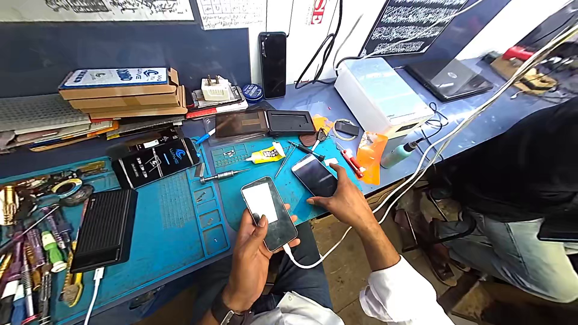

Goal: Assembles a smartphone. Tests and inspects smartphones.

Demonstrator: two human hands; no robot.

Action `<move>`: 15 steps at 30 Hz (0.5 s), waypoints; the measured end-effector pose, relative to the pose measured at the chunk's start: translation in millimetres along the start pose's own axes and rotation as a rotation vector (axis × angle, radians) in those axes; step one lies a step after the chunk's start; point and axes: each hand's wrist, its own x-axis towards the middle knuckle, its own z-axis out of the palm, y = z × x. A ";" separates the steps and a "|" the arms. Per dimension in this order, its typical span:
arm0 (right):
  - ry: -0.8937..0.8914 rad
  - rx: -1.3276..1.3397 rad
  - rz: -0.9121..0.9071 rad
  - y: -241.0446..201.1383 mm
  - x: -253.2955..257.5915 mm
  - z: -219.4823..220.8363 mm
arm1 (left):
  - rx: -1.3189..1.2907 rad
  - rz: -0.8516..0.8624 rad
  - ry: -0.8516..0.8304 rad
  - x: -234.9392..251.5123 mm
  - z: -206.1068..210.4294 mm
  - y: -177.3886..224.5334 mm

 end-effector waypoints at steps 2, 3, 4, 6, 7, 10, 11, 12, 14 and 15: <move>0.040 0.101 0.021 2.6 -6.9 -10.4 | -0.006 0.005 -0.008 2.1 0.6 2.5; 0.079 0.179 0.016 5.9 -12.9 -19.3 | -0.011 0.010 -0.014 3.2 0.6 4.7; 0.121 0.267 0.007 10.1 -21.1 -31.0 | -0.012 0.018 -0.023 4.6 0.8 7.8; 0.219 0.449 -0.030 20.8 -40.7 -58.9 | -0.003 0.037 -0.030 7.6 1.5 14.9; 0.263 0.539 -0.040 28.1 -49.7 -70.7 | 0.003 0.049 -0.032 9.2 1.8 18.0; 0.379 0.730 0.012 53.2 -65.9 -85.5 | 0.015 0.068 -0.047 15.4 3.4 24.1; 0.407 0.769 0.029 59.7 -69.2 -85.4 | 0.018 0.065 -0.057 17.3 4.4 25.1; 0.423 0.806 0.047 64.7 -72.3 -84.9 | 0.020 0.063 -0.064 18.4 5.5 25.3; 0.434 0.878 0.070 73.3 -78.0 -83.8 | 0.003 0.060 -0.064 16.7 7.0 26.2; 0.426 0.911 0.077 77.0 -80.8 -83.6 | 0.003 0.060 -0.061 14.5 6.9 27.6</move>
